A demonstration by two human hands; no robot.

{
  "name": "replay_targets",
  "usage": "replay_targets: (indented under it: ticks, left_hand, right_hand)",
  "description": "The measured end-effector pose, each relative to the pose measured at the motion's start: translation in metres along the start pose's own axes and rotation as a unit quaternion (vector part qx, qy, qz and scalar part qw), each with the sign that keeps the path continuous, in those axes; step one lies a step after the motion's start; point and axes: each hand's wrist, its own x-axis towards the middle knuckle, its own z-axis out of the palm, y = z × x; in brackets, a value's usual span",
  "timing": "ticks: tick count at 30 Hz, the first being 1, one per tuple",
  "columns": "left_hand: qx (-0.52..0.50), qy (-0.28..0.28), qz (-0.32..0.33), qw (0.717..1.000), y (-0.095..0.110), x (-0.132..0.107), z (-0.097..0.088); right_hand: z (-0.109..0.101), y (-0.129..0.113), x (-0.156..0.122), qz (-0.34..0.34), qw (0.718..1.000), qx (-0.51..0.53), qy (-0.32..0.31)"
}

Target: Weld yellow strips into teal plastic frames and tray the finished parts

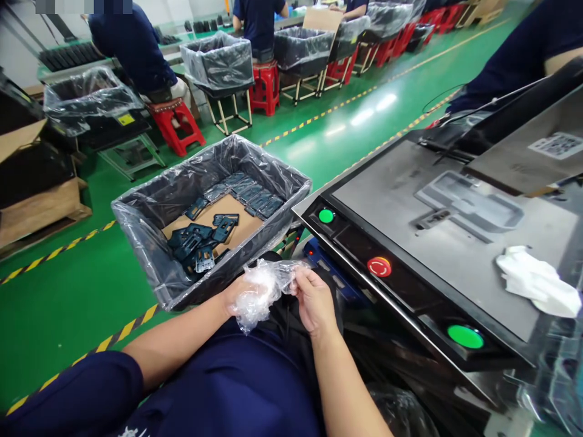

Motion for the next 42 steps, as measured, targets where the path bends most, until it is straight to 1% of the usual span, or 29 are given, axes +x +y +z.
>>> replay_targets:
  ticks: [2, 6, 9, 11, 13, 15, 17, 19, 21, 22, 24, 30, 32, 33, 36, 37, 38, 39, 40, 42]
  left_hand:
    - [-0.001, 0.014, 0.005, 1.0, -0.001, 0.002, -0.003]
    - [-0.004, 0.058, 0.022, 0.998, 0.0, 0.006, -0.013]
    - [-0.006, 0.089, 0.041, 0.995, 0.003, 0.004, -0.018]
    - [-0.002, 0.096, 0.052, 0.994, 0.007, 0.0, -0.019]
    - [0.022, 0.088, 0.072, 0.993, 0.01, -0.004, -0.016]
    - [0.065, 0.067, 0.099, 0.991, 0.012, -0.007, -0.012]
    - [0.119, 0.045, 0.122, 0.984, 0.012, -0.007, -0.007]
    - [0.196, 0.014, 0.138, 0.971, 0.01, -0.005, -0.002]
    - [0.278, -0.03, 0.148, 0.949, 0.008, -0.003, 0.002]
    - [0.309, -0.048, 0.15, 0.938, 0.006, -0.002, 0.003]
    - [0.336, -0.065, 0.147, 0.928, 0.003, -0.001, 0.005]
    - [0.363, -0.07, 0.125, 0.921, 0.0, -0.006, 0.008]
    - [0.384, -0.057, 0.131, 0.912, -0.002, -0.005, 0.008]
    - [0.391, -0.035, 0.142, 0.909, -0.003, -0.004, 0.007]
    - [0.361, 0.079, 0.184, 0.911, -0.004, -0.001, 0.006]
    - [0.343, 0.104, 0.189, 0.914, -0.004, 0.0, 0.005]
    - [0.329, 0.112, 0.19, 0.918, -0.003, 0.0, 0.005]
    - [0.326, 0.102, 0.189, 0.921, -0.001, -0.001, 0.005]
    - [0.331, 0.079, 0.19, 0.921, 0.0, -0.002, 0.005]
    - [0.356, 0.021, 0.19, 0.915, 0.001, -0.005, 0.007]
  right_hand:
    - [0.001, -0.002, -0.001, -0.024, 0.999, -0.002, 0.034]
    - [-0.004, -0.006, 0.004, -0.056, 0.99, 0.02, 0.13]
    - [-0.01, -0.008, 0.008, -0.107, 0.977, 0.018, 0.184]
    - [-0.012, -0.007, 0.009, -0.135, 0.969, 0.0, 0.208]
    - [-0.012, -0.003, 0.008, -0.149, 0.962, -0.019, 0.226]
    - [-0.007, 0.003, 0.005, -0.154, 0.963, -0.039, 0.217]
    - [0.0, 0.009, 0.001, -0.148, 0.973, -0.061, 0.169]
    - [0.009, 0.013, -0.005, -0.122, 0.984, -0.081, 0.104]
    - [0.015, 0.014, -0.01, -0.082, 0.991, -0.095, 0.051]
    - [0.017, 0.015, -0.012, -0.066, 0.992, -0.098, 0.036]
    - [0.018, 0.015, -0.014, -0.048, 0.994, -0.097, 0.025]
    - [0.011, 0.022, -0.01, -0.016, 0.995, -0.094, 0.03]
    - [0.011, 0.024, -0.007, -0.018, 0.995, -0.083, 0.057]
    - [0.011, 0.025, -0.005, -0.031, 0.993, -0.074, 0.084]
    - [0.009, 0.023, 0.001, -0.096, 0.978, -0.044, 0.179]
    - [0.008, 0.023, 0.003, -0.117, 0.972, -0.037, 0.201]
    - [0.007, 0.022, 0.003, -0.132, 0.968, -0.035, 0.211]
    - [0.006, 0.021, 0.003, -0.141, 0.967, -0.038, 0.211]
    - [0.006, 0.021, 0.002, -0.144, 0.968, -0.045, 0.202]
    - [0.008, 0.021, -0.001, -0.127, 0.978, -0.069, 0.152]
